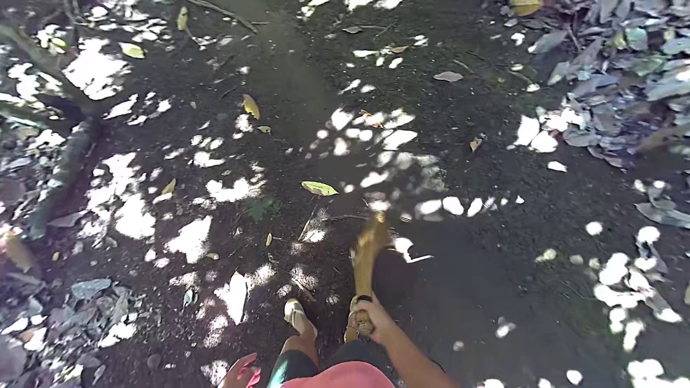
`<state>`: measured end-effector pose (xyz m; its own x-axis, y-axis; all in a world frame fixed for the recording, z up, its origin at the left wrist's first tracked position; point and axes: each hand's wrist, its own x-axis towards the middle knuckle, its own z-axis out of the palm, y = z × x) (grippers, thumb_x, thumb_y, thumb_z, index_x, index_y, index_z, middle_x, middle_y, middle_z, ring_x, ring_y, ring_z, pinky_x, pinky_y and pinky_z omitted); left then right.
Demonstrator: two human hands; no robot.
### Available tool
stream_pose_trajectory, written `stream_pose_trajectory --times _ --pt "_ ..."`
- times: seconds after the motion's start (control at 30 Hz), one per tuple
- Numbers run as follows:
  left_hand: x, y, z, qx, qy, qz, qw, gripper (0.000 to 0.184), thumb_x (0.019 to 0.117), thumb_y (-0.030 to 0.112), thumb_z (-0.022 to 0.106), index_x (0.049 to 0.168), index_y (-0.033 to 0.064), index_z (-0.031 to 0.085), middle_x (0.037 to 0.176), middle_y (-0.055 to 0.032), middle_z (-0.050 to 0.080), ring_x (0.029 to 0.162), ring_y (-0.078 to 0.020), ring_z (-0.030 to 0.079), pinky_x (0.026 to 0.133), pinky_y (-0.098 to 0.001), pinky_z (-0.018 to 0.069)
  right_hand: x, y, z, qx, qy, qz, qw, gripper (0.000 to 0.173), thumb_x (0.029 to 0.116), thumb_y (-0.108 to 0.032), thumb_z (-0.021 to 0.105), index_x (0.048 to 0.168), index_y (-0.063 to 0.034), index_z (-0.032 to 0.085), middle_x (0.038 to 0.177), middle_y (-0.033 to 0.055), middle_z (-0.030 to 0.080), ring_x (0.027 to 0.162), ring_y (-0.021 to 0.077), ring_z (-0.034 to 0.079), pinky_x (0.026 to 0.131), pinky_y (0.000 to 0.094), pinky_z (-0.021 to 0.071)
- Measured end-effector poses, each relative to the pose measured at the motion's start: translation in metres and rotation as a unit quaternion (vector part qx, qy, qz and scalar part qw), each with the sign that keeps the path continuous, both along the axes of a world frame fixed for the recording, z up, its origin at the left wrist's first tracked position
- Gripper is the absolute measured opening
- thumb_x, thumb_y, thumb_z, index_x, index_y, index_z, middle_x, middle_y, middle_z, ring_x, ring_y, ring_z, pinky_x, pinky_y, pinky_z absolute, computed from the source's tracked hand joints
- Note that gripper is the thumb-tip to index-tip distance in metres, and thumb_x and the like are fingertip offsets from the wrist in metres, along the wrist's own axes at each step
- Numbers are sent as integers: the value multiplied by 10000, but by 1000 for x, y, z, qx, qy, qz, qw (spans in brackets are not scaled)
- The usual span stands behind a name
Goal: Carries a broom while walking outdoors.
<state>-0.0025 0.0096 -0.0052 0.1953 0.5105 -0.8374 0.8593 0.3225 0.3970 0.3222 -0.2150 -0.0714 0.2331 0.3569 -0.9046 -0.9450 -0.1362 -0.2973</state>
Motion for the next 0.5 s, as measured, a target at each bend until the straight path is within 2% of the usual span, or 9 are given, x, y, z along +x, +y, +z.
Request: stream_pose_trajectory --times 0.07,0.17,0.23,0.3,0.37,0.4,0.43,0.47,0.5 --pt "-5 6 -2 5 -2 18 1000 431 1036 158 555 1450 46 510 1221 -223 685 1075 -324 706 930 -487 574 2 31 20 61 17 61 996 953 873 -3 631 1624 -286 115 916 139 602 642 228 627 554 383 562" --pt "-20 14 -8 4 13 53 999 423 1032 165 580 1436 54 526 1220 -217 686 1064 -328 707 925 -499 575 26 45 55 120 -39 165 978 997 837 -49 645 1630 -313 101 962 146 635 648 228 640 539 371 561" --pt "-39 17 -14 -15 26 82 996 437 1038 154 575 1455 43 506 1240 -239 669 1076 -345 692 932 -513 557 38 44 78 90 -98 205 970 1020 838 -40 655 1638 -316 86 963 141 639 675 245 649 561 404 572" --pt "-62 23 -26 -32 39 93 994 432 1029 145 584 1442 35 518 1243 -250 658 1077 -352 681 934 -522 549 53 42 91 6 -145 190 971 908 864 -22 670 1614 -244 208 1025 163 665 720 271 671 592 433 586" --pt "-83 32 -43 -37 69 71 994 394 1016 165 607 1391 46 582 1233 -229 675 1105 -352 678 972 -544 539 72 43 86 -61 -178 137 973 620 947 -54 600 1508 -126 346 996 171 673 705 272 680 585 433 592" --pt "-89 41 -48 -43 80 61 994 382 1016 166 610 1378 45 598 1241 -228 675 1128 -358 668 994 -554 522 85 47 76 -77 -184 103 974 481 1007 -118 522 1464 -104 372 966 162 661 698 262 672 585 420 587" --pt "-93 51 -53 -51 83 57 994 381 1023 167 605 1382 41 593 1242 -228 673 1125 -355 667 997 -552 518 99 55 64 -81 -179 66 978 352 1093 -255 399 1412 -104 400 939 135 641 701 237 659 597 397 578" --pt "-96 62 -57 -56 78 62 993 382 1029 170 598 1388 42 585 1227 -222 679 1094 -342 679 977 -538 531 112 71 48 -76 -165 24 983 379 1123 -394 301 1296 -100 466 879 102 627 682 206 645 591 365 569" --pt "-97 73 -59 -56 65 78 993 379 1031 168 591 1390 45 582 1204 -212 690 1059 -326 695 953 -522 550 121 93 34 -53 -160 -6 986 373 1121 -387 288 1157 -88 508 813 72 613 651 173 626 579 336 558"
